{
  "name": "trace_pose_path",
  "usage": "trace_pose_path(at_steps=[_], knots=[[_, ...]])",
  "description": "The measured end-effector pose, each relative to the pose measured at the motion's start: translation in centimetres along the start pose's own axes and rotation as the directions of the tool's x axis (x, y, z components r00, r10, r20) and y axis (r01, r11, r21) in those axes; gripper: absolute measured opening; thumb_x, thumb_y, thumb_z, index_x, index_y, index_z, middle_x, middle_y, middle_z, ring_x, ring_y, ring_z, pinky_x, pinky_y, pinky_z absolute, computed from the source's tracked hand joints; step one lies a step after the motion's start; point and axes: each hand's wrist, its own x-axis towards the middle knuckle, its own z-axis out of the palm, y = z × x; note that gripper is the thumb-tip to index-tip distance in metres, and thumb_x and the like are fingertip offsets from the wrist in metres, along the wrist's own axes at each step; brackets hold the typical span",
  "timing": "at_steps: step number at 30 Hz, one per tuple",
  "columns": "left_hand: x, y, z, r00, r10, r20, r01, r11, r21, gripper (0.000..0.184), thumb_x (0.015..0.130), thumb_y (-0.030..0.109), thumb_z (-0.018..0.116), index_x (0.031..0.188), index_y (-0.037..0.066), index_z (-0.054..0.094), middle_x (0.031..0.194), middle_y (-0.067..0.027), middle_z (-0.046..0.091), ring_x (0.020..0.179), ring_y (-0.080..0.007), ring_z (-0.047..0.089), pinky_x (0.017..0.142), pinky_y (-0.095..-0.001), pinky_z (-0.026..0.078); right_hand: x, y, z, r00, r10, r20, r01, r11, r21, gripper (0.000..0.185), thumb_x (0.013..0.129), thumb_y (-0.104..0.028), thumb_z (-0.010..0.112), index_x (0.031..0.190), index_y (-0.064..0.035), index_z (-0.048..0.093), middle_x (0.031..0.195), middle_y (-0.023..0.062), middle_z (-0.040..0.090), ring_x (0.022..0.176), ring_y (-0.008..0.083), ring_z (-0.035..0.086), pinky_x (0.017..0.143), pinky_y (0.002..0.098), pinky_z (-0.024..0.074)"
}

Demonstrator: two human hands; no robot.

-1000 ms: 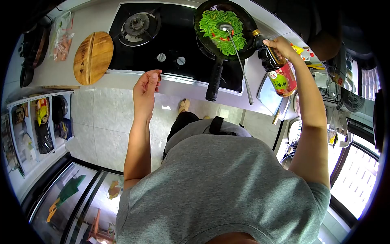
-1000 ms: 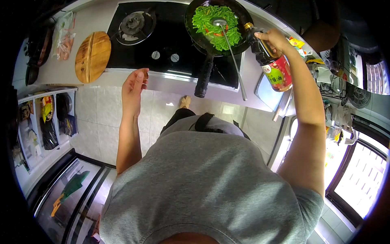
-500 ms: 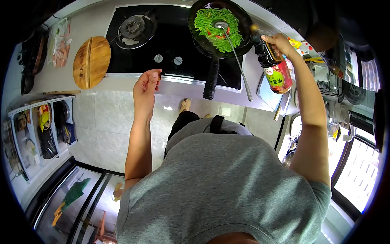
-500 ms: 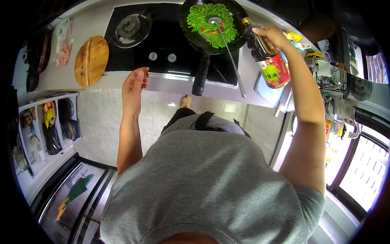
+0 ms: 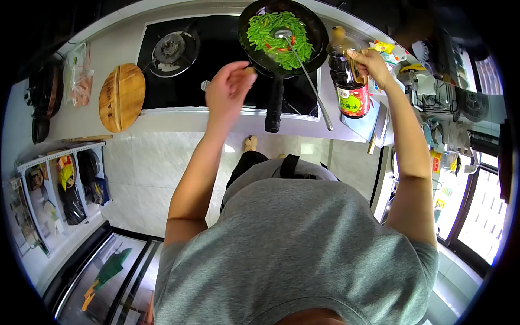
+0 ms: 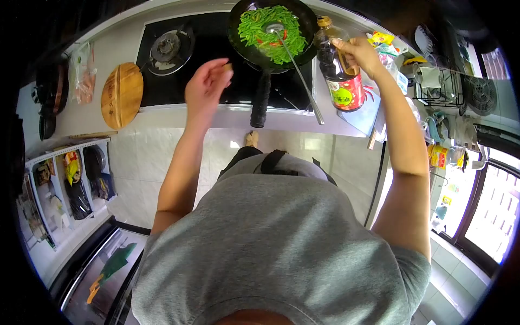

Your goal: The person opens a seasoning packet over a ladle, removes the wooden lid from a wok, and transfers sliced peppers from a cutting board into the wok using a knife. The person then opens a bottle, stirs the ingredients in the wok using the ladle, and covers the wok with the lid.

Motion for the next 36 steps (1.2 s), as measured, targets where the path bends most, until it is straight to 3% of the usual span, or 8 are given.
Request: trace_pose_path(at_steps=[4,5,8,17,23,29,33,36], knots=[[3.6,1.1,6.6,0.950,0.242,0.196,-0.262,0.961,0.083,0.024,0.084,0.011,0.074,0.103,0.000,0.065,0.091,-0.0082,0.069,0.083,-0.0135,0.068,0.074,-0.0240,0.055,-3.6,0.6,0.8,0.999,-0.033,0.035,0.029,0.994,0.106,0.054,0.086,-0.048,0.070,0.055,-0.0094,0.048,0.047,-0.0005,0.045,0.041,0.0085,0.042,0.041,0.0254,0.0326],[4.5,1.3,8.3,0.936,0.215,0.279,-0.262,0.955,0.142,0.026,0.087,0.009,0.072,0.109,-0.001,0.064,0.098,-0.0093,0.069,0.091,-0.0129,0.067,0.083,-0.0245,0.053,-5.0,0.1,0.9,0.999,-0.027,0.041,0.022,0.993,0.119,0.053,0.086,-0.045,0.071,0.055,-0.0092,0.049,0.047,-0.0011,0.045,0.042,0.0086,0.043,0.042,0.0251,0.0334],[6.3,1.5,12.9,0.900,0.270,0.342,-0.324,0.939,0.111,0.023,0.088,0.013,0.071,0.105,-0.001,0.066,0.095,-0.0076,0.069,0.087,-0.0113,0.066,0.080,-0.0234,0.053,-8.2,0.2,0.8,0.999,-0.018,0.042,0.011,0.988,0.153,0.051,0.085,-0.044,0.073,0.057,-0.0077,0.051,0.048,0.0001,0.048,0.045,0.0093,0.045,0.044,0.0250,0.0350],[4.1,4.3,18.7,0.763,0.152,0.628,-0.209,0.978,0.018,0.018,0.083,0.013,0.075,0.090,-0.002,0.069,0.087,-0.0077,0.069,0.075,-0.0108,0.067,0.070,-0.0232,0.054,-16.2,1.9,0.0,0.999,0.025,-0.020,-0.018,0.954,0.300,0.041,0.084,-0.031,0.076,0.063,-0.0026,0.056,0.052,0.0008,0.051,0.047,0.0085,0.046,0.044,0.0267,0.0340],[1.3,6.5,21.7,0.714,0.159,0.682,-0.380,0.906,0.187,0.022,0.077,0.015,0.081,0.087,0.000,0.068,0.078,-0.0045,0.067,0.065,-0.0091,0.062,0.062,-0.0221,0.051,-20.4,3.6,-0.6,0.986,0.041,-0.160,-0.005,0.976,0.220,0.043,0.081,-0.034,0.078,0.067,0.0018,0.059,0.053,0.0025,0.050,0.052,0.0117,0.044,0.051,0.0313,0.0366],[0.0,7.2,24.1,0.619,0.126,0.775,-0.329,0.938,0.111,0.024,0.079,0.007,0.080,0.092,0.000,0.062,0.085,-0.0035,0.069,0.074,-0.0049,0.062,0.069,-0.0192,0.050,-23.7,4.4,-1.4,0.969,0.043,-0.244,0.023,0.965,0.260,0.045,0.080,-0.035,0.078,0.065,0.0013,0.055,0.056,0.0038,0.049,0.056,0.0132,0.043,0.054,0.0323,0.0371],[-0.8,7.8,25.3,0.593,0.054,0.804,-0.371,0.904,0.212,0.025,0.078,0.009,0.082,0.090,0.001,0.061,0.084,-0.0037,0.070,0.073,-0.0057,0.063,0.069,-0.0196,0.050,-25.1,4.7,-1.7,0.958,0.050,-0.283,0.006,0.981,0.196,0.047,0.080,-0.035,0.079,0.065,0.0022,0.054,0.056,0.0061,0.047,0.056,0.0150,0.041,0.054,0.0341,0.0369],[-2.4,7.3,26.1,0.688,0.083,0.721,-0.366,0.897,0.246,0.028,0.076,0.012,0.084,0.086,0.002,0.060,0.081,-0.0033,0.070,0.070,-0.0056,0.061,0.066,-0.0201,0.048,-25.8,5.2,-1.6,0.946,0.060,-0.319,0.000,0.983,0.186,0.048,0.079,-0.035,0.079,0.066,0.0030,0.054,0.056,0.0082,0.045,0.056,0.0165,0.041,0.055,0.0355,0.0366]])
